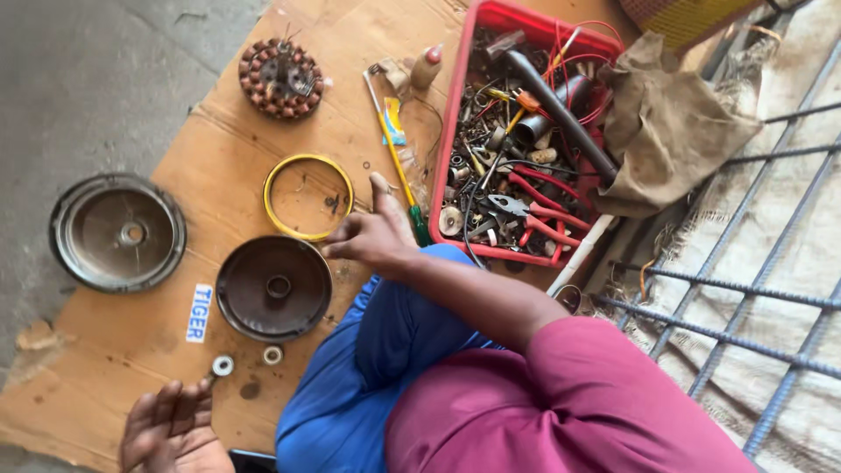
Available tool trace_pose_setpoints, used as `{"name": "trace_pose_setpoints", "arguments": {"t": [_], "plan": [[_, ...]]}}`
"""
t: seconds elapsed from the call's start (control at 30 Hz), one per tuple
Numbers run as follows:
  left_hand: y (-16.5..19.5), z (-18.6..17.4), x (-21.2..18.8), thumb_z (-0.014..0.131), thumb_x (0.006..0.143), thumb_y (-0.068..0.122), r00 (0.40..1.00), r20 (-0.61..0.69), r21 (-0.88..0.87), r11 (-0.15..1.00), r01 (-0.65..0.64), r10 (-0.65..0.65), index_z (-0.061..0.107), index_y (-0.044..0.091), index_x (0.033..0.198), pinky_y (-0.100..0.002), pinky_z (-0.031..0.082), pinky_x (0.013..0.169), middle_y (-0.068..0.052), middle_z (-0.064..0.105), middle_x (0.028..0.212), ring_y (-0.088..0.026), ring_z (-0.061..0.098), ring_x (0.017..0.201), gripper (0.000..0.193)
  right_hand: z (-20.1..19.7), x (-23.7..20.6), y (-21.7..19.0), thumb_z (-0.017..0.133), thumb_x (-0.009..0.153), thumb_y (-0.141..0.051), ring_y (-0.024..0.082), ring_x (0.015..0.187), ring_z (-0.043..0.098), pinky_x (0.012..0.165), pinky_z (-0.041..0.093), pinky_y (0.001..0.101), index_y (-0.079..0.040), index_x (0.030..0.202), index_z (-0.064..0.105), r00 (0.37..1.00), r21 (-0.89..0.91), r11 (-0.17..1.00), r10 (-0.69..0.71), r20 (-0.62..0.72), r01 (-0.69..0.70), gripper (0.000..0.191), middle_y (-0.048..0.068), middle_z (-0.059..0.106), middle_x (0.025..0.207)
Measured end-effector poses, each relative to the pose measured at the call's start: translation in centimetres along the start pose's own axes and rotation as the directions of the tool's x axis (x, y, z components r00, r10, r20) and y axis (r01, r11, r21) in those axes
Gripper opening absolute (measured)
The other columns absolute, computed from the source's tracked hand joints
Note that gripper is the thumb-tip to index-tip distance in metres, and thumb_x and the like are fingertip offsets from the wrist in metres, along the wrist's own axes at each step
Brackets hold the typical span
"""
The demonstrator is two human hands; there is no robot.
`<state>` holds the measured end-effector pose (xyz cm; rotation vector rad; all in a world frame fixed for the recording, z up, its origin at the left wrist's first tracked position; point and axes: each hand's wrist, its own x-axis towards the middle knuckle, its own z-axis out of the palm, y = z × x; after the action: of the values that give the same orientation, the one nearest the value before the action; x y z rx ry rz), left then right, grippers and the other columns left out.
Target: The person sits on the floor repairing an electric fan motor. They handle the rotor and bearing parts, fit a bearing into the motor housing, use a hammer to drive the shaft into the housing, and finally hold the armature winding and press the shaft assembly together by hand.
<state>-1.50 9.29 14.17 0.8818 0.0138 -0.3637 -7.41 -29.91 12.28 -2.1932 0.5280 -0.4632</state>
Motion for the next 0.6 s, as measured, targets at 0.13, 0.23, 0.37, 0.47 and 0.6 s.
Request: {"name": "trace_pose_setpoints", "arguments": {"t": [0.13, 0.23, 0.37, 0.47, 0.6], "plan": [[-4.8, -8.5, -0.8, 0.069, 0.116, 0.01, 0.778, -0.609, 0.422, 0.766, 0.485, -0.157, 0.054, 0.005, 0.145, -0.053, 0.045, 0.107, -0.011, 0.066, 0.126, -0.021, 0.064, 0.117, 0.033, -10.2, 2.4, 6.5, 0.073, 0.083, -0.003, 0.016, 0.091, 0.074, 0.086, 0.062, 0.0342, -0.006, 0.102, 0.077, 0.924, 0.394, 0.836, 0.336, 0.182, -0.382, 0.02, 0.005, 0.078, 0.097], [-8.8, -10.3, -3.0, 0.07, 0.104, 0.015, 0.655, -0.7, 0.177, 0.818, 0.547, -0.286, 0.054, 0.003, 0.129, -0.048, 0.057, 0.099, -0.012, 0.067, 0.121, -0.026, 0.067, 0.112, 0.031, -23.3, 2.0, 12.1, 0.065, 0.091, -0.003, 0.016, 0.085, 0.074, 0.077, 0.06, 0.0314, -0.008, 0.11, 0.076, 0.888, -0.071, 0.918, 0.354, -0.293, -0.39, 0.023, 0.006, 0.074, 0.096], [-10.5, -9.7, -5.2, 0.066, 0.105, 0.012, 0.7, -0.679, 0.19, 0.868, 0.459, -0.222, 0.056, -0.003, 0.13, -0.043, 0.059, 0.1, -0.017, 0.068, 0.124, -0.027, 0.068, 0.112, 0.031, -35.6, -2.6, 17.7, 0.078, 0.096, -0.062, 0.042, 0.137, 0.046, 0.114, 0.039, 0.0571, -0.013, 0.134, 0.067, 0.461, -0.408, 0.241, 0.632, -0.623, -0.881, 0.063, 0.026, 0.052, 0.144], [-10.7, -7.2, -5.0, 0.067, 0.104, 0.008, 0.71, -0.682, 0.252, 0.857, 0.45, -0.172, 0.056, -0.004, 0.132, -0.04, 0.059, 0.101, -0.017, 0.066, 0.124, -0.026, 0.067, 0.112, 0.033, -37.3, -7.7, 20.7, 0.081, 0.082, -0.053, 0.035, 0.13, 0.057, 0.113, 0.04, 0.0415, -0.019, 0.141, 0.06, 0.356, -0.183, 0.311, 0.711, -0.606, -0.933, 0.071, 0.018, 0.063, 0.138], [-9.7, -3.7, -5.3, 0.069, 0.1, 0.006, 0.699, -0.699, 0.266, 0.851, 0.453, -0.153, 0.06, -0.007, 0.131, -0.036, 0.059, 0.102, -0.016, 0.065, 0.122, -0.026, 0.068, 0.11, 0.035, -37.6, -11.9, 23.4, 0.077, 0.085, -0.029, 0.028, 0.1, 0.072, 0.093, 0.053, 0.0406, -0.01, 0.115, 0.076, 0.304, -0.186, 0.249, 0.623, -0.72, -0.951, 0.035, 0.014, 0.075, 0.106]]}}
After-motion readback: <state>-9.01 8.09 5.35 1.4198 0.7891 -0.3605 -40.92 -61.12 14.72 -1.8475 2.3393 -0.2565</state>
